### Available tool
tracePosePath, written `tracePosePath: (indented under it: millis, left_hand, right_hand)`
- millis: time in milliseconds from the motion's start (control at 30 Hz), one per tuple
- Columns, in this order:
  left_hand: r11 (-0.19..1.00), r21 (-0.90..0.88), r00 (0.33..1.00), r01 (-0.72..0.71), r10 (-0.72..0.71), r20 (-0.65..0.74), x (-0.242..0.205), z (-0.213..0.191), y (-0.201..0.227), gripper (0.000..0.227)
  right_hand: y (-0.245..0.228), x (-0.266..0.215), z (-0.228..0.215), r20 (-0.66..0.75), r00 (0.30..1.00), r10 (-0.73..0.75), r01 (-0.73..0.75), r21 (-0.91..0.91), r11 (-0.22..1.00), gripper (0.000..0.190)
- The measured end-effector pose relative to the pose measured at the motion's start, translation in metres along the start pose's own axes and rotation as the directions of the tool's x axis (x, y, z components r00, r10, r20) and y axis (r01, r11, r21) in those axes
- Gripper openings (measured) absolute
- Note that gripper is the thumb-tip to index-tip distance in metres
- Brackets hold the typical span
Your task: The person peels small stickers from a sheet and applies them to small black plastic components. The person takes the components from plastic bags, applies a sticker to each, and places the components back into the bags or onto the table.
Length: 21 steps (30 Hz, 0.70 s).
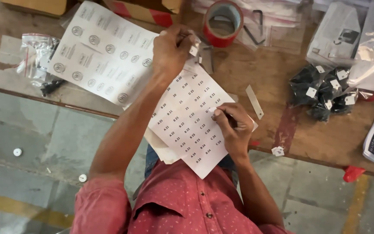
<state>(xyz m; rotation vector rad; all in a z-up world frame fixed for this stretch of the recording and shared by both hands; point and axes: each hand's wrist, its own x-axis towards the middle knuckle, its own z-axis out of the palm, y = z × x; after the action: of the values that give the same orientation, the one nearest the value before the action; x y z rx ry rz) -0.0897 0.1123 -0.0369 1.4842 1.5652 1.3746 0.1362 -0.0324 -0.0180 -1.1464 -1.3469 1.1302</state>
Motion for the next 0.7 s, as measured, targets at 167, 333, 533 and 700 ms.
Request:
tracePosePath:
  millis: [167, 333, 533, 700]
  left_hand:
    - [0.928, 0.328, 0.971, -0.179, 0.221, -0.093, -0.004, -0.001, 0.043, 0.024]
    - [0.71, 0.501, 0.823, -0.495, 0.568, 0.01, -0.002, 0.021, 0.066, 0.036]
    - [0.677, 0.248, 0.717, -0.693, 0.607, 0.343, 0.037, 0.108, 0.056, 0.024]
    - [0.524, 0.438, 0.683, -0.73, 0.554, 0.476, 0.058, 0.184, 0.014, 0.01]
  right_hand:
    - [0.001, 0.0, -0.001, 0.018, 0.999, -0.033, 0.033, -0.002, 0.999, 0.007]
    - [0.001, 0.0, -0.002, 0.003, 1.0, -0.007, 0.007, 0.007, 1.0, 0.007]
    - [0.002, -0.001, -0.003, -0.02, 1.0, -0.014, 0.014, 0.003, 1.0, 0.006]
    - [0.007, -0.001, -0.004, -0.037, 0.998, -0.043, 0.041, -0.058, 0.997, 0.006]
